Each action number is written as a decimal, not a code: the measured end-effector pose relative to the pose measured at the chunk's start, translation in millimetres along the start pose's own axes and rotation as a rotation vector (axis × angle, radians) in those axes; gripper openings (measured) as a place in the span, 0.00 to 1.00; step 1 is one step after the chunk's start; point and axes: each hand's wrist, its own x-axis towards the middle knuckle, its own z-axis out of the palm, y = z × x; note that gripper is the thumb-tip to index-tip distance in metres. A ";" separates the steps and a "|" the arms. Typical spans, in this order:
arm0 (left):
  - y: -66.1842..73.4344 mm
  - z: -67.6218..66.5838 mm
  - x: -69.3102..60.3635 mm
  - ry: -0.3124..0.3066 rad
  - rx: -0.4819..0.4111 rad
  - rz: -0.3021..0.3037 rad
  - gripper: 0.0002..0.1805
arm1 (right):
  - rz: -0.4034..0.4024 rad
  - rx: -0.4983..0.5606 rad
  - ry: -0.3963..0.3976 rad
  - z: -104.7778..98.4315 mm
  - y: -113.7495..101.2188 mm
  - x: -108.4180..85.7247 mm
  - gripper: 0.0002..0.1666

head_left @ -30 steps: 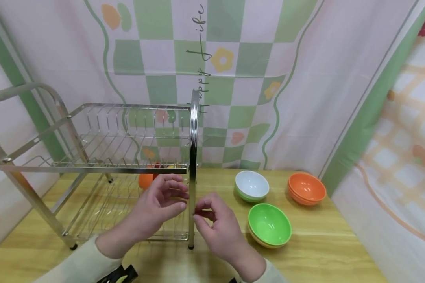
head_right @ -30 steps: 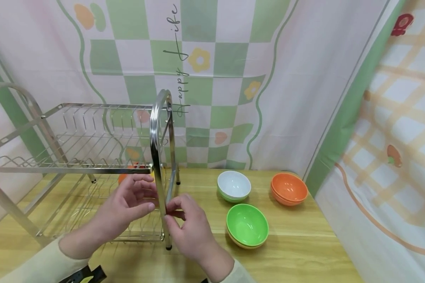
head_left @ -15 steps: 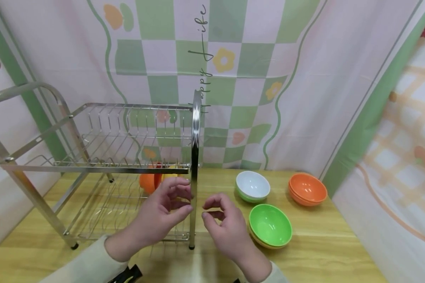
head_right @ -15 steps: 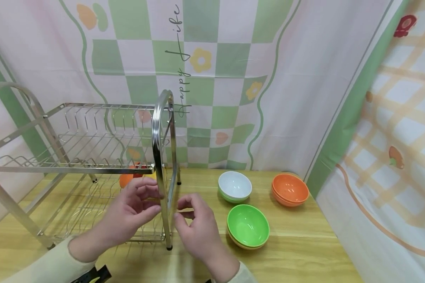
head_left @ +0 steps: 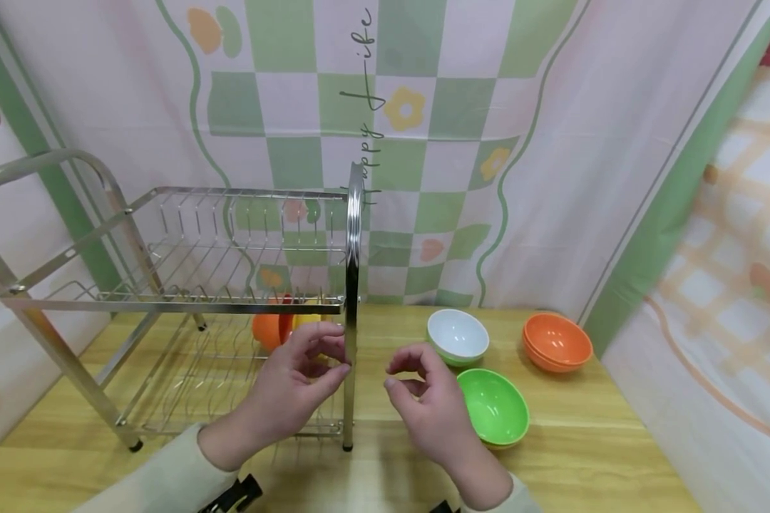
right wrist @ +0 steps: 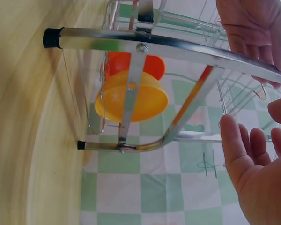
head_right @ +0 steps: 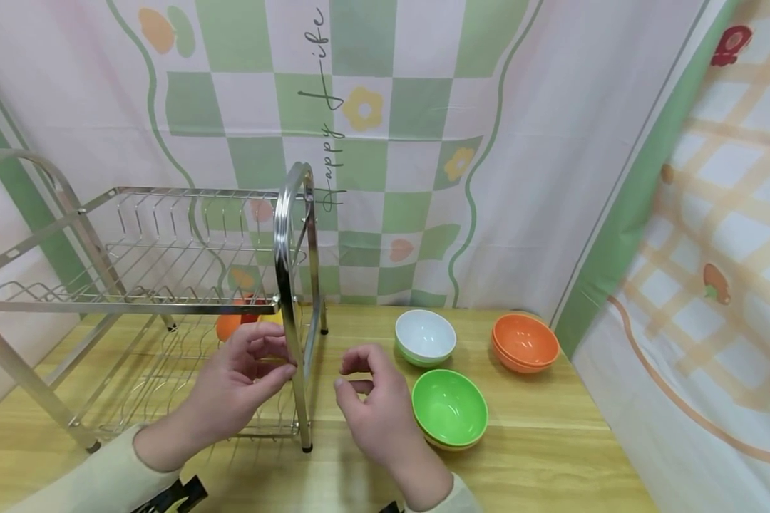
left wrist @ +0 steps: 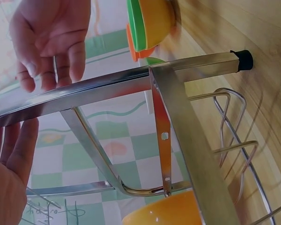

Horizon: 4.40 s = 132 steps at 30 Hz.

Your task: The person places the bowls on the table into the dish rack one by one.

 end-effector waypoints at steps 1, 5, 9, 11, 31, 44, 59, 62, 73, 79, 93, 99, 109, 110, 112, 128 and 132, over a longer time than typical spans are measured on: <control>-0.1 0.0 -0.1 0.001 0.001 0.009 0.28 | 0.012 -0.005 0.003 -1.9 -1.2 0.1 0.17; -1.0 0.5 -0.3 0.013 0.014 0.025 0.27 | 0.069 -0.002 0.013 -11.6 -6.9 1.9 0.18; -1.8 2.2 -1.1 0.032 0.028 0.043 0.27 | 0.116 0.034 0.010 -28.2 -13.3 5.2 0.23; -1.9 3.1 -1.4 0.038 0.029 0.048 0.27 | 0.133 0.030 -0.004 -39.6 -16.9 6.4 0.24; 2.6 4.6 -2.9 0.044 0.038 -0.022 0.28 | 0.414 -0.301 -0.140 -171.9 -8.5 1.3 0.46; 3.3 4.0 -4.1 0.051 0.046 -0.033 0.28 | 0.655 -0.192 -0.152 -182.0 34.7 -4.1 0.40; 4.6 4.7 -4.9 0.057 0.049 -0.047 0.28 | 0.726 -0.238 -0.159 -175.7 49.6 -3.9 0.36; 4.9 4.8 -4.8 0.057 0.047 -0.046 0.28 | 0.724 -0.254 -0.153 -174.4 53.1 -4.8 0.32; 3.4 5.2 -4.2 0.060 0.044 -0.036 0.28 | 0.708 -0.292 -0.138 -173.2 62.2 -5.6 0.34; 2.4 5.1 -3.6 0.058 0.043 -0.032 0.28 | 0.667 -0.361 -0.128 -171.9 59.6 -5.2 0.33; 1.4 6.0 -1.8 0.057 0.027 -0.001 0.27 | 0.666 -0.408 -0.160 -168.1 56.4 -3.1 0.29; 0.9 6.6 -1.7 0.052 0.021 -0.001 0.27 | 0.630 -0.424 -0.148 -167.3 54.7 -5.3 0.31; 2.2 6.0 -3.3 0.053 0.029 -0.016 0.27 | 0.583 -0.481 -0.132 -167.7 45.8 -7.2 0.33; 2.5 5.8 -3.5 0.052 0.030 -0.020 0.27 | 0.580 -0.477 -0.127 -168.0 45.1 -7.4 0.33; 3.1 5.6 -3.9 0.052 0.034 -0.027 0.27 | 0.574 -0.460 -0.117 -168.6 44.0 -7.9 0.34; 3.6 5.8 -4.0 0.051 0.032 -0.033 0.28 | 0.595 -0.332 -0.102 -175.9 44.2 -9.8 0.38; 3.7 5.9 -4.4 0.052 0.037 -0.041 0.28 | 0.597 -0.295 -0.090 -176.6 43.9 -11.4 0.38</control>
